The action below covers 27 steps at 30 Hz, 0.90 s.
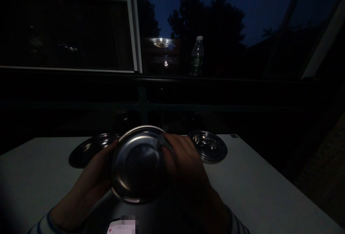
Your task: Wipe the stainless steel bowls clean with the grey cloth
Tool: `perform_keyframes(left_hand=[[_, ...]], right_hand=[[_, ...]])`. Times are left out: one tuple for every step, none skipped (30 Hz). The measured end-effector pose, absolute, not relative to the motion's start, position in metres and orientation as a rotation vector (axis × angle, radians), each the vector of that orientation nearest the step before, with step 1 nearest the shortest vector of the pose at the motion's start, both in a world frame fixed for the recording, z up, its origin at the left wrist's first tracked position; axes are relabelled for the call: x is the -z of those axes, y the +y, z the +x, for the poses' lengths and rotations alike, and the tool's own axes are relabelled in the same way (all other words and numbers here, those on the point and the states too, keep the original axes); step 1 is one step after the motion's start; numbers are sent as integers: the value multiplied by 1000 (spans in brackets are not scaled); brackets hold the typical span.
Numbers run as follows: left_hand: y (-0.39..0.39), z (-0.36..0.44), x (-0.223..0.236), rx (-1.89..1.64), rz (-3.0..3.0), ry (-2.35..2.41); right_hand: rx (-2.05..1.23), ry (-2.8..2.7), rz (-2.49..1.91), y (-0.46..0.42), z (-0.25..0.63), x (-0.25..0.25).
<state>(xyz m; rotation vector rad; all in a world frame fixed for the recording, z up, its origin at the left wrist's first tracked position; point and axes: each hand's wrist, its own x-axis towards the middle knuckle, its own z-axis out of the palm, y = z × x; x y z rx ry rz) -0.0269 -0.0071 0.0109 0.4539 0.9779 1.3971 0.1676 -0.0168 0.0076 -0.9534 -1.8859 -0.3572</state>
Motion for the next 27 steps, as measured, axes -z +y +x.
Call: perform_keyframes(left_hand=[[-7,-26,-10,-1398,458,984],[-7,-24,-9,-1394,462,995],[-7,-23,-8,-1384,467,1006],[-8,-22,-7,-1375,471,1014],[-8,-21,-6,-1366,474,1018],[-9,-20,-6,-1362,474,1020],[-9,-20,-7,-1367,473,1021],[-10,-21,-8,-1379,466,1029],[-9,-22,-9,-1396,457,1042],[-9,-23,-11,-1415,448,1057],[-8,-26,-13,-1432,440,1070],[-7,-28,-14,-1444,433,1079],[-6,-30,-15,-1450,430,1080],[-5,-32,-16,-1451,429,1077],[-4,-33,-16,-1454,427,1070],[-4,-34,-16,-1456,423,1064],[-4,-35,-16,-1456,421,1056],[-4,-35,-16,-1460,419,1048],[-5,-35,-17,-1458,417,1045],[-6,-35,-17,-1453,413,1048],[-6,-34,-18,-1445,410,1055],[-7,-34,-18,-1443,408,1066],[-7,-33,-18,-1453,406,1078],[-7,-33,-19,-1469,404,1089],[-7,-33,-19,-1483,405,1095],[-7,-33,-19,-1495,409,1096],[-7,-33,-20,-1499,411,1095]], right_hand=[[342,-1824,-982,-17,167,-8],[324,-1776,-1005,-17,166,-8],[308,-1746,-1020,-18,165,-8],[294,-1734,-1029,-18,163,-7],[286,-1753,-1025,-19,161,-6],[286,-1807,-1015,-19,159,-5],[302,-1883,-996,-19,157,-3],[333,-1975,-971,-18,156,-1],[373,-2072,-939,-17,155,1],[415,-2162,-906,-16,155,4],[457,-2235,-876,-15,155,6],[493,-2290,-845,-13,156,7],[517,-2329,-817,-12,158,9],[530,-2353,-803,-9,161,10],[540,-2367,-793,-7,165,10],[543,-2367,-791,-5,168,10],[535,-2350,-809,-3,172,9],[523,-2317,-844,-2,175,9],[518,-2283,-879,-1,177,8],[530,-2252,-908,-2,178,7],[559,-2233,-928,-3,177,7],[597,-2236,-935,-5,175,7],[633,-2262,-926,-9,171,7],[667,-2287,-889,-12,165,9],[690,-2301,-835,-16,160,10],[698,-2308,-779,-18,154,12],[702,-2302,-718,-20,150,13]])
